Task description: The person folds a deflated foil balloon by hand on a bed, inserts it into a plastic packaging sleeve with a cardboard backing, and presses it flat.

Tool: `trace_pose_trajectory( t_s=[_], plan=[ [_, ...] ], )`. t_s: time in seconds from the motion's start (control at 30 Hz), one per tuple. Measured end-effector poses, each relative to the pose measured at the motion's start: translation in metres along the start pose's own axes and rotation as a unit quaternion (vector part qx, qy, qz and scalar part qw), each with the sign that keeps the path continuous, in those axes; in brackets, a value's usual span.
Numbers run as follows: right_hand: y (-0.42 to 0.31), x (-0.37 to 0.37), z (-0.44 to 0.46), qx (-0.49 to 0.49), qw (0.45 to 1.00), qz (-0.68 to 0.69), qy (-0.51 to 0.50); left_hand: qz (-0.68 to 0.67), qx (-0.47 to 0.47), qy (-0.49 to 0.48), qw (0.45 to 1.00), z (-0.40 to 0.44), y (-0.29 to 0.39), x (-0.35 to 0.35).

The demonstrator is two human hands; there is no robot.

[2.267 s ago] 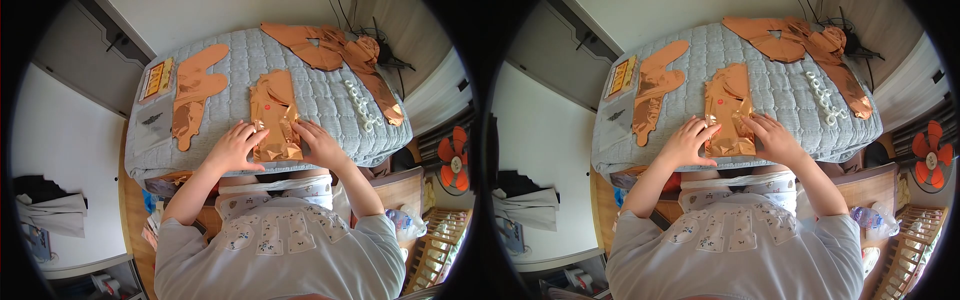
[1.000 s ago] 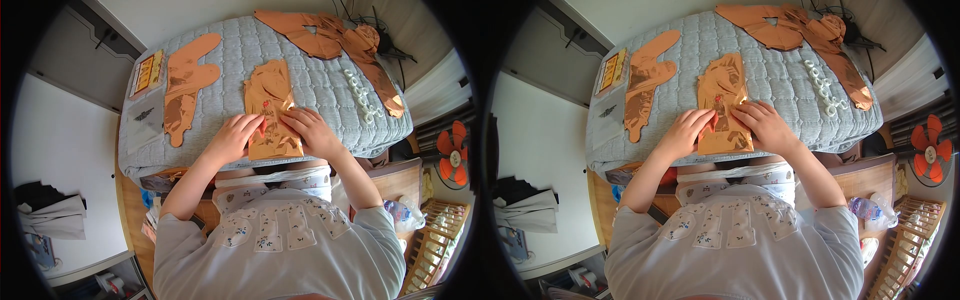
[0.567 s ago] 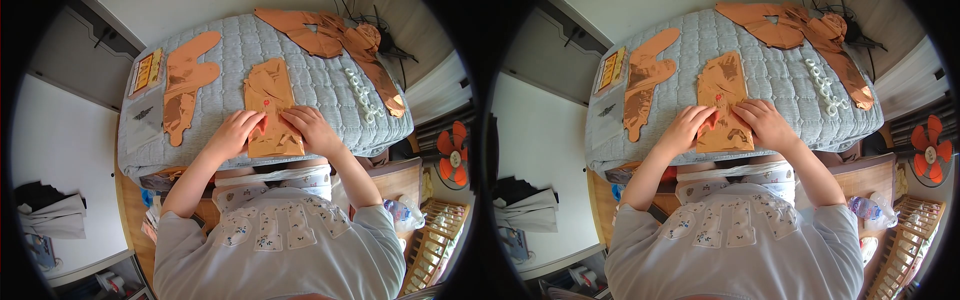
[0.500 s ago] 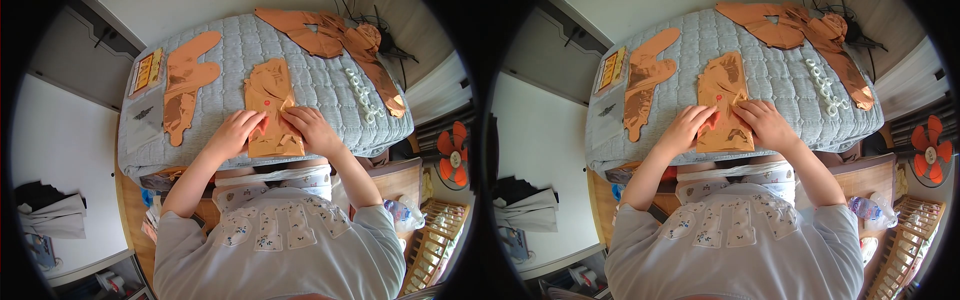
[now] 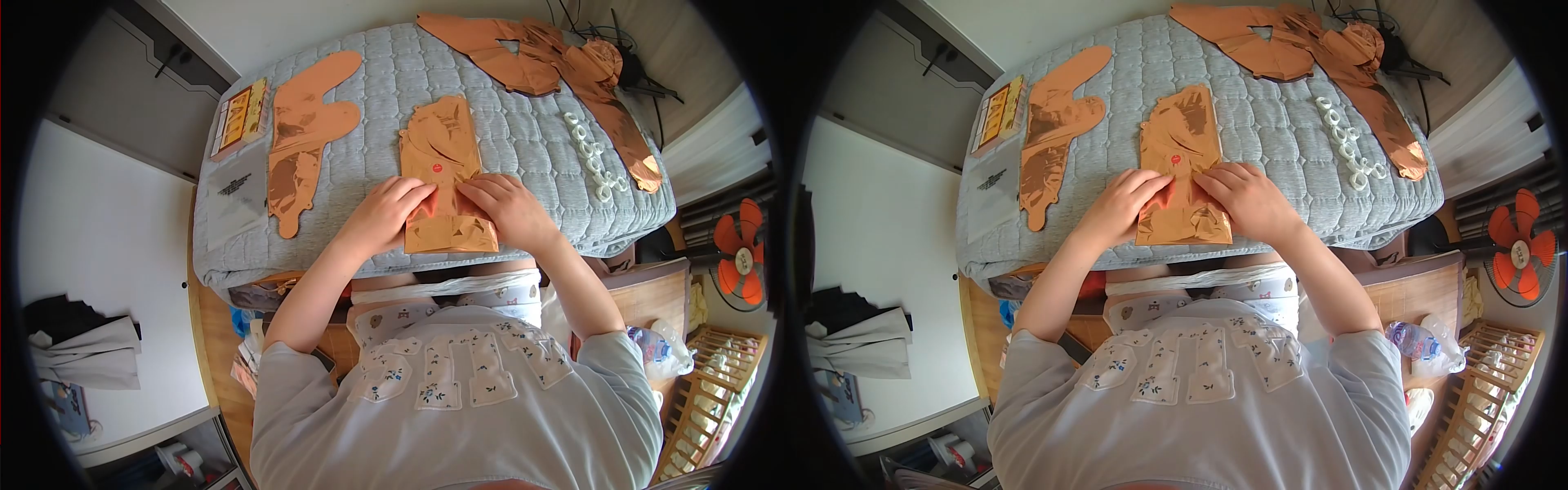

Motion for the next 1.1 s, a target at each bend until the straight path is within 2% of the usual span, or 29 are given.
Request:
trace_pose_trajectory(
  t_s=[0.1,0.5,0.73,0.8,0.83,0.9,0.93,0.97,1.0,1.07,1.1],
  plan=[
    [0.002,-0.003,-0.001,-0.029,0.999,0.026,-0.017,-0.004,0.001,-0.004,1.000,-0.001,-0.002,-0.001],
    [0.001,-0.002,0.000,0.011,1.000,-0.005,0.009,-0.025,-0.006,0.000,1.000,0.000,-0.005,-0.001],
    [0.016,-0.008,0.003,-0.040,0.997,0.068,-0.003,-0.088,0.032,0.005,0.996,0.008,-0.015,0.003],
    [0.021,-0.009,0.008,-0.051,0.996,0.077,-0.006,-0.170,0.153,0.007,0.974,0.009,-0.026,0.005],
    [0.023,-0.010,0.013,-0.070,0.993,0.096,-0.020,-0.170,0.152,0.006,0.974,0.013,-0.026,0.008],
    [0.026,-0.006,0.022,-0.089,0.989,0.114,-0.034,-0.238,0.210,-0.039,0.947,0.020,-0.030,0.010],
    [0.031,-0.011,0.025,-0.144,0.970,0.172,-0.099,-0.238,0.210,-0.039,0.948,0.024,-0.028,0.014],
    [0.036,-0.015,0.026,-0.196,0.940,0.228,-0.163,-0.240,0.266,-0.052,0.932,0.025,-0.031,0.016],
    [0.036,-0.013,0.029,-0.196,0.940,0.227,-0.163,-0.242,0.322,-0.065,0.913,0.025,-0.035,0.017],
    [0.041,-0.013,0.032,-0.266,0.905,0.290,-0.160,-0.270,0.308,-0.035,0.912,0.024,-0.047,0.011],
    [0.044,-0.019,0.032,-0.265,0.906,0.290,-0.160,-0.297,0.294,-0.006,0.909,0.023,-0.050,0.010]
  ],
)
Point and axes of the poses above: each hand's wrist, its own z-axis towards the middle knuckle, its own x-axis out of the back of the hand, y = z × x, the point moved 5 cm from there along z, towards the middle knuckle, and after that the axes turned 10 degrees about -z, right-handed, at the moved point
